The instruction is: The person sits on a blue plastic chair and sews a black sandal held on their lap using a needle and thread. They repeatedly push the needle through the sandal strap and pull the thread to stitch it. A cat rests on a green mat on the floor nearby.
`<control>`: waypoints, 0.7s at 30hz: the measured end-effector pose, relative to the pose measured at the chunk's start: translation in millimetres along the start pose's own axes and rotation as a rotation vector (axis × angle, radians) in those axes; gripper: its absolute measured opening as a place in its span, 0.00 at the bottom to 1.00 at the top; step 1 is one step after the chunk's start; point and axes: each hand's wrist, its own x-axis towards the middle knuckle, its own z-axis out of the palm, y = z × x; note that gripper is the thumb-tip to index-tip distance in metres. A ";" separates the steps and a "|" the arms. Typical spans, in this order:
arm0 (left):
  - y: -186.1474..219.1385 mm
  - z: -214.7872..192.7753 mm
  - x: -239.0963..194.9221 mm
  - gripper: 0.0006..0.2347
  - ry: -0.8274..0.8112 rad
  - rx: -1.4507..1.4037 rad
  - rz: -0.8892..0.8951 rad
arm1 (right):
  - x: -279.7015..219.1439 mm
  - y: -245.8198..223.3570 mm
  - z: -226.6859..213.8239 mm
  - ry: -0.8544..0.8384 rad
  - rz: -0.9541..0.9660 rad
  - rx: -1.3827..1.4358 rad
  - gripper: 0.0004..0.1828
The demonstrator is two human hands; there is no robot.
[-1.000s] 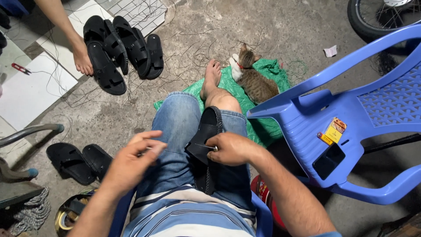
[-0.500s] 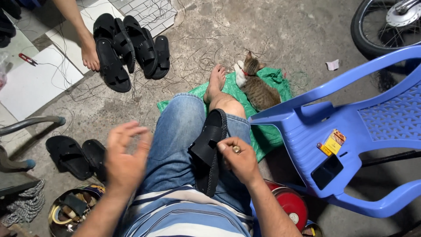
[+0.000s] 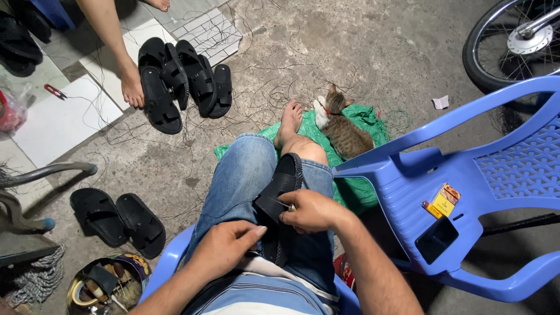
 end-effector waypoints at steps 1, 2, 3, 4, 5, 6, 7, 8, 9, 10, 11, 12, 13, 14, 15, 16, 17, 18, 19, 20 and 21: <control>4.1 1.2 1.3 0.12 -0.030 -0.052 -0.039 | 1.8 -0.1 -2.5 -0.037 0.020 0.076 0.05; 7.8 3.2 2.4 0.15 -0.062 -0.109 -0.080 | 3.6 -0.4 -4.9 -0.077 0.044 0.149 0.05; 6.8 8.0 7.3 0.15 -0.062 -0.113 -0.080 | 3.4 3.3 0.5 -0.079 0.045 0.146 0.05; 6.9 13.0 13.1 0.12 -0.032 -0.270 -0.075 | 3.5 7.0 4.2 -0.007 0.035 0.146 0.05; 7.0 17.8 19.2 0.11 -0.001 -0.428 -0.069 | 4.1 10.8 7.7 0.064 0.024 0.147 0.06; 6.1 19.9 22.2 0.11 -0.001 -0.435 -0.072 | 1.7 9.2 13.8 0.059 0.025 0.142 0.06; 5.5 22.4 25.8 0.11 0.002 -0.484 -0.043 | -0.5 8.3 19.6 0.174 0.079 0.225 0.06; 4.4 25.2 28.9 0.10 0.002 -0.526 -0.017 | -3.2 8.3 27.0 0.289 0.135 0.315 0.07; 5.6 24.7 29.5 0.10 -0.001 -0.526 -0.023 | 1.4 14.5 34.8 0.284 0.139 0.317 0.07; 6.5 23.6 30.1 0.11 -0.002 -0.517 -0.042 | 6.1 20.1 42.9 0.408 0.145 0.443 0.08; 7.6 22.6 30.5 0.11 -0.004 -0.508 -0.060 | 10.3 25.8 51.2 0.533 0.152 0.569 0.10; 6.6 23.6 32.0 0.11 -0.007 -0.505 -0.062 | 11.1 27.9 53.8 0.532 0.155 0.572 0.10; 5.6 24.6 33.2 0.11 -0.001 -0.447 -0.049 | 11.5 29.8 56.6 0.583 0.110 0.707 0.09; 4.6 24.8 34.5 0.11 0.008 -0.393 -0.034 | 12.7 31.0 58.5 0.630 0.060 0.839 0.09; 4.2 23.0 33.0 0.11 0.009 -0.393 -0.036 | 12.6 33.5 57.8 0.629 0.059 0.839 0.09; 4.5 21.0 32.0 0.11 0.003 -0.408 -0.052 | 12.7 36.1 56.3 0.647 0.019 0.917 0.08; 4.8 19.5 30.8 0.11 -0.003 -0.423 -0.068 | 12.4 38.9 55.0 0.664 -0.023 0.995 0.08; 4.0 18.0 29.1 0.11 -0.005 -0.419 -0.066 | 12.8 42.1 54.4 0.668 -0.023 0.998 0.08; 3.4 16.6 27.6 0.09 -0.027 -0.363 -0.031 | 13.2 45.4 53.4 0.620 -0.040 1.020 0.09; 4.2 15.0 26.9 0.09 -0.051 -0.311 0.004 | 13.5 49.0 50.8 0.570 -0.054 1.040 0.10; 8.5 12.9 20.8 0.09 -0.054 -0.309 0.004 | 8.9 50.0 46.7 0.573 -0.052 1.042 0.10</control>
